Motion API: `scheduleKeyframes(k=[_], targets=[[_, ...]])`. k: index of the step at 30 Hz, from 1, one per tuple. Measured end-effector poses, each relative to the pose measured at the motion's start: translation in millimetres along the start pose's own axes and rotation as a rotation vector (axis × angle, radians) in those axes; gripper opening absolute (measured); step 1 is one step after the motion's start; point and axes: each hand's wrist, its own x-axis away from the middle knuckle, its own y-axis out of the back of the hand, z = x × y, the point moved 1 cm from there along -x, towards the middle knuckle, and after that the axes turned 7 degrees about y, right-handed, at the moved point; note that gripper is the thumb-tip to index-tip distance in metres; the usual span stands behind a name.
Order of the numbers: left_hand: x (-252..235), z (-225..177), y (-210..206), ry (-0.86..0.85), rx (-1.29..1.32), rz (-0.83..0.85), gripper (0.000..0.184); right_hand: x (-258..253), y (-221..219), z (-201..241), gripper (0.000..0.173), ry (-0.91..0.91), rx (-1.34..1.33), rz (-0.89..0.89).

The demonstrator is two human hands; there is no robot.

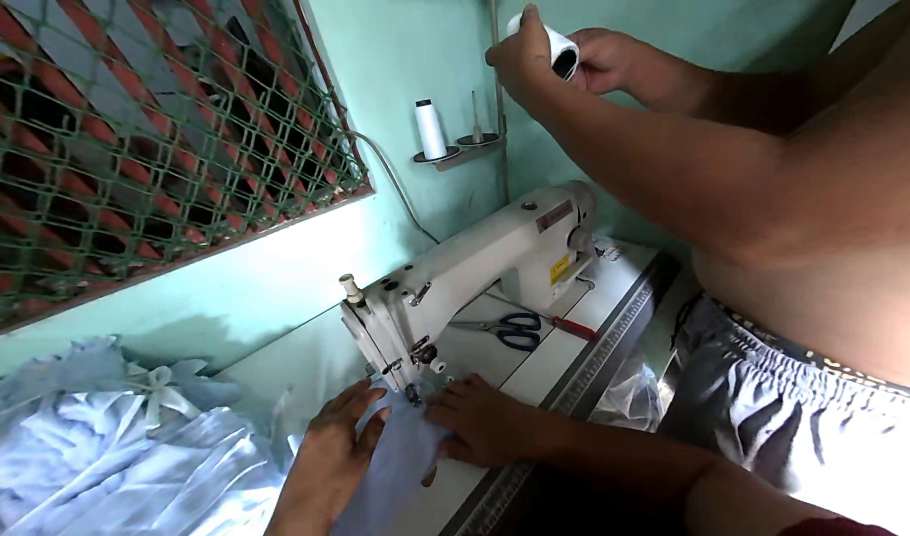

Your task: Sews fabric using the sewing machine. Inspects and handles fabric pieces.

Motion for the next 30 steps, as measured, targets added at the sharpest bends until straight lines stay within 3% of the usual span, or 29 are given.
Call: scheduleKeyframes(k=[12, 17, 22, 30], targets=[[0, 3, 1, -0.020, -0.027, 0.017, 0.035, 0, 0, 0, 0.046, -0.010, 0.005, -0.017], [2, -1, 9, 0.042, 0.000, 0.119, 0.029, -1, 14, 8, 0.049, -0.103, -0.095, 0.092], [8, -9, 6, 0.013, -0.043, 0.225, 0.020, 3, 7, 3, 0.040, -0.111, -0.099, -0.043], [48, 5, -35, -0.124, -0.165, 0.171, 0.044, 1, -3, -2, 0.046, 0.006, -0.015, 0.014]])
